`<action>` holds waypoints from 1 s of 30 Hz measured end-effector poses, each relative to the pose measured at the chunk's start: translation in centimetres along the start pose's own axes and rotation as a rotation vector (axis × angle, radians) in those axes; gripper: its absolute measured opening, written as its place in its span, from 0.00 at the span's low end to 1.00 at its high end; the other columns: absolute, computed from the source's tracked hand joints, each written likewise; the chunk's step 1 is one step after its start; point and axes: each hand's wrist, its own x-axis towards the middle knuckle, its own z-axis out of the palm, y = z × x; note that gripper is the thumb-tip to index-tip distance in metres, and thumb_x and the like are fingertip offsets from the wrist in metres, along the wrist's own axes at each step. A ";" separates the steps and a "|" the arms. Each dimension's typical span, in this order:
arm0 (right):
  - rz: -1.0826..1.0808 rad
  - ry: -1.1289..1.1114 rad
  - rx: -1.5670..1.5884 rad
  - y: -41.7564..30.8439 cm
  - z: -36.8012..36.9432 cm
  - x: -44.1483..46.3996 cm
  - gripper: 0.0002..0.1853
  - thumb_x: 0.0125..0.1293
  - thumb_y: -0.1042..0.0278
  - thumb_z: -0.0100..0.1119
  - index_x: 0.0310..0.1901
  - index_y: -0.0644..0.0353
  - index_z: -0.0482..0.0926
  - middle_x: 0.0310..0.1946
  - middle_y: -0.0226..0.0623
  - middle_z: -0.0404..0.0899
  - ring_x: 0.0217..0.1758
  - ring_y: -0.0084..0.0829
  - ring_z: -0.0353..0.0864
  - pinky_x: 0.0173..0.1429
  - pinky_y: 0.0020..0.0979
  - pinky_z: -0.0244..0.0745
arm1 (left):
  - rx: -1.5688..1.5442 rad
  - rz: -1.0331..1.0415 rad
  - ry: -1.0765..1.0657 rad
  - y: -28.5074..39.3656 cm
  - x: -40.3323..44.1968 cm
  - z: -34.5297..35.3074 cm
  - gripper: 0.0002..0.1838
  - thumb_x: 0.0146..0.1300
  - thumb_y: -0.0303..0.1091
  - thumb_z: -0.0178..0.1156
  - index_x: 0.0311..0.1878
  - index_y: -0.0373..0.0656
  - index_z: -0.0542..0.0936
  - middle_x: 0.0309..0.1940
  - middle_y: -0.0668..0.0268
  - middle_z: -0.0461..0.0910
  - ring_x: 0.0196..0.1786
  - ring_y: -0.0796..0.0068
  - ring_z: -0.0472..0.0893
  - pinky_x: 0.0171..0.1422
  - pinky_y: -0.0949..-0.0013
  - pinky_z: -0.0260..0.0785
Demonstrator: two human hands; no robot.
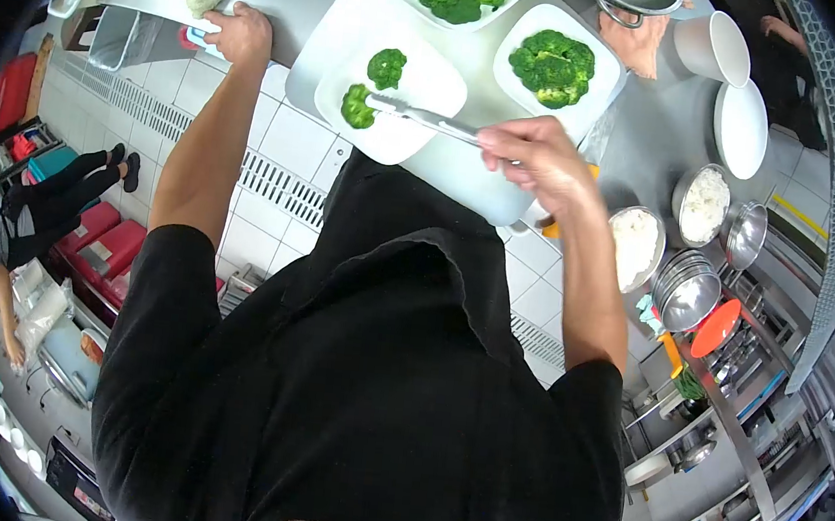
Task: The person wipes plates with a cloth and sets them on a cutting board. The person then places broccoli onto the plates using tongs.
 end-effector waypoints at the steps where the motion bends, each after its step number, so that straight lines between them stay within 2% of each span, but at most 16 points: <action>1: 0.018 0.000 -0.014 0.5 0.9 0.7 0.12 0.63 0.62 0.69 0.38 0.64 0.86 0.23 0.27 0.78 0.17 0.12 0.59 0.19 0.19 0.47 | -0.005 -0.006 -0.015 0.2 -0.2 -0.3 0.39 0.73 0.48 0.47 0.77 0.38 0.46 0.62 0.34 0.57 0.55 0.38 0.75 0.59 0.45 0.71; 6: 0.040 0.086 -0.180 0.6 1.5 0.4 0.13 0.65 0.60 0.68 0.36 0.64 0.86 0.20 0.25 0.76 0.17 0.13 0.58 0.20 0.21 0.48 | -0.012 -0.015 -0.065 0.3 -0.2 -0.6 0.39 0.73 0.47 0.46 0.77 0.37 0.44 0.63 0.34 0.54 0.56 0.38 0.74 0.59 0.46 0.72; 7: 0.034 0.164 -0.348 -0.5 1.5 -0.7 0.12 0.66 0.61 0.66 0.37 0.64 0.87 0.21 0.25 0.77 0.20 0.15 0.64 0.24 0.23 0.56 | -0.018 -0.011 -0.064 0.3 -0.3 -0.7 0.39 0.74 0.47 0.46 0.77 0.37 0.44 0.63 0.34 0.54 0.56 0.37 0.74 0.59 0.46 0.72; 11: -0.149 0.263 -0.487 -1.2 0.6 -2.2 0.14 0.67 0.60 0.65 0.43 0.64 0.88 0.22 0.26 0.79 0.27 0.19 0.70 0.35 0.27 0.65 | -0.024 -0.007 -0.072 0.5 -0.5 -1.0 0.39 0.74 0.47 0.45 0.77 0.35 0.43 0.63 0.34 0.54 0.57 0.36 0.73 0.60 0.46 0.71; 14: -0.194 0.319 -0.570 -1.4 1.4 -0.7 0.14 0.66 0.60 0.66 0.42 0.63 0.88 0.22 0.26 0.79 0.26 0.18 0.69 0.34 0.27 0.65 | -0.009 -0.003 -0.065 0.3 -0.3 -0.6 0.39 0.74 0.48 0.45 0.77 0.35 0.43 0.63 0.34 0.54 0.57 0.37 0.73 0.61 0.46 0.71; 18: -0.186 0.209 -0.422 -1.3 2.5 0.5 0.14 0.65 0.59 0.66 0.41 0.63 0.88 0.21 0.28 0.79 0.25 0.19 0.68 0.33 0.27 0.64 | -0.009 -0.009 -0.082 0.4 -0.5 -1.0 0.39 0.75 0.48 0.44 0.77 0.35 0.43 0.63 0.35 0.55 0.57 0.38 0.73 0.61 0.46 0.70; 21: -0.170 0.239 -0.533 -1.0 2.2 0.0 0.14 0.65 0.60 0.67 0.42 0.64 0.88 0.22 0.28 0.79 0.27 0.19 0.70 0.35 0.26 0.67 | -0.017 -0.011 -0.082 0.5 -0.7 -1.1 0.39 0.75 0.47 0.44 0.77 0.35 0.43 0.62 0.37 0.55 0.58 0.39 0.73 0.62 0.46 0.70; 24: -0.239 0.304 -0.513 -0.2 2.2 -1.8 0.16 0.64 0.61 0.68 0.45 0.66 0.86 0.24 0.29 0.81 0.29 0.20 0.74 0.36 0.27 0.69 | -0.075 -0.012 -0.087 0.5 -0.9 -1.5 0.41 0.72 0.51 0.46 0.78 0.39 0.43 0.65 0.32 0.56 0.60 0.35 0.73 0.65 0.45 0.68; 25: -0.212 0.320 -0.588 -0.6 2.7 -2.7 0.17 0.64 0.61 0.69 0.47 0.67 0.85 0.27 0.37 0.84 0.28 0.26 0.79 0.37 0.30 0.73 | -0.067 -0.012 -0.080 0.3 -0.9 -1.5 0.41 0.72 0.51 0.46 0.78 0.39 0.43 0.65 0.32 0.56 0.60 0.36 0.73 0.65 0.45 0.68; 28: -0.393 0.352 -0.773 -0.6 4.4 -3.9 0.19 0.63 0.60 0.70 0.47 0.68 0.85 0.30 0.48 0.86 0.28 0.35 0.82 0.38 0.34 0.76 | -0.052 -0.007 -0.062 0.3 -0.6 -1.0 0.41 0.72 0.51 0.46 0.78 0.39 0.44 0.64 0.32 0.57 0.60 0.36 0.74 0.65 0.45 0.68; 29: -0.439 0.350 -0.832 -0.9 5.1 -4.0 0.19 0.62 0.61 0.70 0.48 0.69 0.84 0.32 0.53 0.84 0.31 0.44 0.84 0.40 0.37 0.78 | -0.049 -0.007 -0.060 0.3 -0.6 -0.9 0.41 0.72 0.51 0.46 0.78 0.39 0.44 0.64 0.33 0.58 0.60 0.36 0.74 0.64 0.45 0.68; 30: -0.484 0.332 -0.876 -0.8 5.2 -3.9 0.19 0.62 0.62 0.69 0.48 0.69 0.84 0.31 0.52 0.84 0.31 0.45 0.84 0.41 0.38 0.78 | -0.045 -0.006 -0.058 0.3 -0.5 -0.9 0.40 0.72 0.51 0.46 0.78 0.39 0.44 0.63 0.33 0.58 0.60 0.36 0.74 0.64 0.45 0.68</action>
